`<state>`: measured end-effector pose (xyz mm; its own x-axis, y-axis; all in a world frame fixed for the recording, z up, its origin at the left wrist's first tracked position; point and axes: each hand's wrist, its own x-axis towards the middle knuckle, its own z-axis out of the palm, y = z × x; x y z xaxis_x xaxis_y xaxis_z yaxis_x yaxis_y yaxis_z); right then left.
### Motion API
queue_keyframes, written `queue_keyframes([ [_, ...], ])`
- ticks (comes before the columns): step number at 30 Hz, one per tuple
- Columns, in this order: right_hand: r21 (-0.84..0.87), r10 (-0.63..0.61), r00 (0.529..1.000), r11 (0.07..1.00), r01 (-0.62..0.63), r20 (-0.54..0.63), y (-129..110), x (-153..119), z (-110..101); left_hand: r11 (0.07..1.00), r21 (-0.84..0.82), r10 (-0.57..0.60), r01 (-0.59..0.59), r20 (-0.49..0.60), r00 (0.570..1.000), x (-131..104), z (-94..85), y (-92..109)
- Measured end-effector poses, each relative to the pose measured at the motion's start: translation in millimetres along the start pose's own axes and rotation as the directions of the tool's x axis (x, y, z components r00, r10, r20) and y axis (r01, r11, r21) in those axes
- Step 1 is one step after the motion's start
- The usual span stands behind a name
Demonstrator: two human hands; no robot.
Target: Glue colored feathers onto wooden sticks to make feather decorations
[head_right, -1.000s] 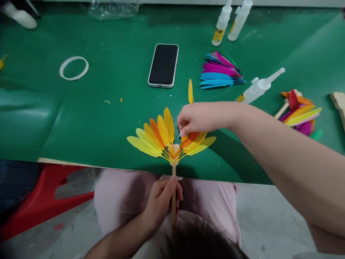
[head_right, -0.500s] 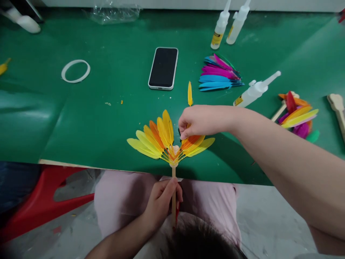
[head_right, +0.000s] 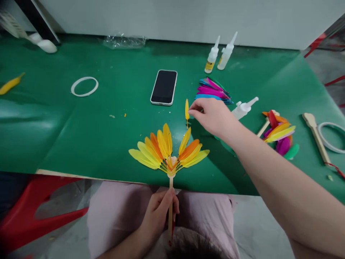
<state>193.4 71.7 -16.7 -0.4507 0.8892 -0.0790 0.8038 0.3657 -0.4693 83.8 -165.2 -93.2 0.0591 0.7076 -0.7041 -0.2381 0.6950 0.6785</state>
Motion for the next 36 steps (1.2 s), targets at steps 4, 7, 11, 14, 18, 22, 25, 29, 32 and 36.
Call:
queue_keyframes([
  [4,-0.099,0.011,1.000,0.995,-0.012,-0.013,-2,21,16,1.000,-0.015,-0.015,0.015,-0.006,1.000,0,1.9,-1],
  [7,-0.196,0.012,1.000,0.981,-0.018,-0.029,-8,38,24,1.000,-0.018,-0.017,0.017,-0.018,1.000,1,1.2,-2],
  [11,-0.107,0.001,0.998,0.994,0.006,0.060,-10,49,30,1.000,0.005,0.018,-0.018,-0.017,1.000,1,-1.5,-4],
  [14,0.114,0.017,0.997,0.993,-0.026,0.079,-5,48,29,0.999,0.003,0.045,-0.044,-0.015,0.999,1,-2.2,-5],
  [18,0.507,0.080,0.996,0.858,-0.086,0.034,-1,33,19,1.000,-0.008,0.009,-0.009,-0.017,1.000,0,-1.1,-4],
  [22,0.704,0.136,0.990,0.701,-0.115,0.026,-9,6,7,1.000,-0.023,0.004,-0.004,0.001,1.000,1,-1.2,-4],
  [25,0.717,0.089,0.990,0.682,-0.142,0.111,-15,-14,9,1.000,-0.023,0.010,-0.010,0.001,1.000,1,-1.6,-3],
  [29,0.668,0.034,0.977,0.725,-0.169,0.211,-19,-27,21,1.000,-0.018,0.006,-0.006,0.004,1.000,0,-1.8,-2],
  [32,0.630,0.010,0.967,0.757,-0.173,0.253,-21,-28,25,1.000,-0.013,0.000,0.000,0.003,1.000,0,-2.1,-1],
  [36,0.603,0.013,0.959,0.776,-0.187,0.281,-24,-28,26,1.000,-0.016,-0.005,0.006,0.010,1.000,0,-2.1,-2],
])
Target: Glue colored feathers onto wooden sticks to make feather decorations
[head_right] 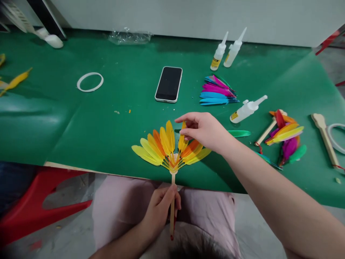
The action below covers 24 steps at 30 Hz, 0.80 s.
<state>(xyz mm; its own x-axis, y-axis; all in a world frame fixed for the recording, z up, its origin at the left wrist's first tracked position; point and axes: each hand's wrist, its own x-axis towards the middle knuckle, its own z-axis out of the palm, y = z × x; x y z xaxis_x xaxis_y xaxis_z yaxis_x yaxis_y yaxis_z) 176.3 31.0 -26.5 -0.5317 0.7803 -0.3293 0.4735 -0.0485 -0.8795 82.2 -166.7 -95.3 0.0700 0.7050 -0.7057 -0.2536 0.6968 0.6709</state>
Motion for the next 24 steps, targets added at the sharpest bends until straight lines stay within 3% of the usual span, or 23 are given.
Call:
queue_keyframes([
  [11,-0.058,-0.013,0.999,0.998,0.014,0.030,3,0,6,1.000,-0.006,-0.002,0.002,-0.008,1.000,-1,-0.3,2],
  [17,-0.095,-0.036,0.999,0.995,0.035,-0.008,8,1,9,1.000,-0.006,-0.009,0.009,-0.011,1.000,-1,0.6,4],
  [24,-0.291,-0.119,0.992,0.951,0.101,-0.046,10,5,11,1.000,-0.001,-0.024,0.024,-0.021,0.999,-1,0.8,4],
])
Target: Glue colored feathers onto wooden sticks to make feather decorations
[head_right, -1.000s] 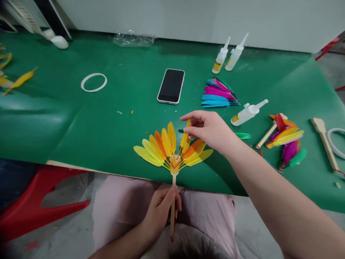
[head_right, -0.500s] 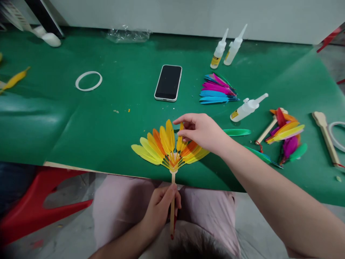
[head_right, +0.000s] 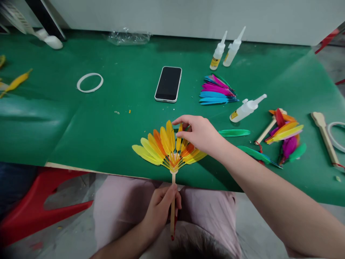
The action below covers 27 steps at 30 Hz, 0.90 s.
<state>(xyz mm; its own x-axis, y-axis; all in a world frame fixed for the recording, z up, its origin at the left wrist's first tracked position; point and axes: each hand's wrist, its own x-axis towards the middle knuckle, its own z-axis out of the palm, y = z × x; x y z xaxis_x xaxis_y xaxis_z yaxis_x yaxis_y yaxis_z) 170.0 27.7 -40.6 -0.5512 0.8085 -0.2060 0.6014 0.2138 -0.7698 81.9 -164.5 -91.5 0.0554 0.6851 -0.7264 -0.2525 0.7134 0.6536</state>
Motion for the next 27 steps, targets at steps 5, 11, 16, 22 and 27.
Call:
queue_keyframes([
  [5,-0.090,-0.040,0.999,0.995,0.038,-0.025,2,-1,-3,1.000,-0.004,0.017,-0.017,-0.006,1.000,0,-0.5,1],
  [11,-0.194,-0.148,0.982,0.973,0.125,-0.114,-9,11,-10,1.000,-0.009,0.014,-0.014,0.012,1.000,0,0.7,-2],
  [16,-0.179,-0.211,0.971,0.957,0.228,0.109,-17,33,-5,0.999,-0.012,0.040,-0.040,0.007,0.999,1,-0.1,-2],
  [22,-0.139,-0.130,0.949,0.975,0.175,0.286,-18,45,0,1.000,-0.009,0.027,-0.026,0.016,1.000,1,-1.2,0],
  [27,-0.150,-0.109,0.937,0.974,0.167,0.331,-23,49,2,0.999,-0.024,0.029,-0.028,0.031,0.999,1,-2.1,-3],
])
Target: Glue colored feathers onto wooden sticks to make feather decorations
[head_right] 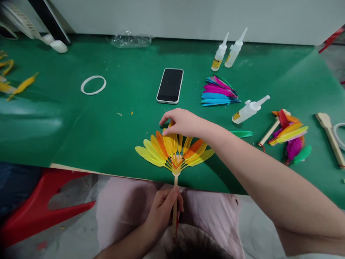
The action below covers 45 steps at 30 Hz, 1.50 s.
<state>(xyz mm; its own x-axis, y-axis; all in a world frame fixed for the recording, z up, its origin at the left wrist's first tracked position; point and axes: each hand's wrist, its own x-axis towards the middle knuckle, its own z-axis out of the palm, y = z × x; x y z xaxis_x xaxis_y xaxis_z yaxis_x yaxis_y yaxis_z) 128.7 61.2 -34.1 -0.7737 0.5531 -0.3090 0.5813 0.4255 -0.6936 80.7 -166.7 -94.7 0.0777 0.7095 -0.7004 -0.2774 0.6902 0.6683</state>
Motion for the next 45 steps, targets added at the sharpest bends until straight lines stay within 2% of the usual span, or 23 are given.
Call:
queue_keyframes([
  [6,-0.004,0.002,0.999,1.000,-0.002,0.042,-2,-1,-1,1.000,0.008,0.001,-0.001,0.010,1.000,0,-0.2,0],
  [13,-0.104,0.117,0.993,0.988,-0.115,0.014,-9,0,0,1.000,0.022,0.007,-0.006,-0.002,1.000,-1,0.9,4],
  [19,-0.086,0.076,0.996,0.994,-0.073,0.036,-6,0,1,0.999,0.025,-0.025,0.025,0.001,1.000,-1,1.6,4],
  [26,-0.076,0.041,0.997,0.996,-0.036,0.070,-3,-2,-2,1.000,0.023,-0.009,0.008,0.014,1.000,-3,0.9,6],
  [40,-0.163,0.096,0.995,0.982,-0.090,0.027,2,-7,-9,0.999,0.014,-0.035,0.035,-0.007,0.999,0,0.2,7],
  [45,-0.080,0.066,0.997,0.995,-0.063,0.029,5,-8,-11,0.997,0.051,-0.053,0.052,0.015,0.998,2,-1.4,14],
])
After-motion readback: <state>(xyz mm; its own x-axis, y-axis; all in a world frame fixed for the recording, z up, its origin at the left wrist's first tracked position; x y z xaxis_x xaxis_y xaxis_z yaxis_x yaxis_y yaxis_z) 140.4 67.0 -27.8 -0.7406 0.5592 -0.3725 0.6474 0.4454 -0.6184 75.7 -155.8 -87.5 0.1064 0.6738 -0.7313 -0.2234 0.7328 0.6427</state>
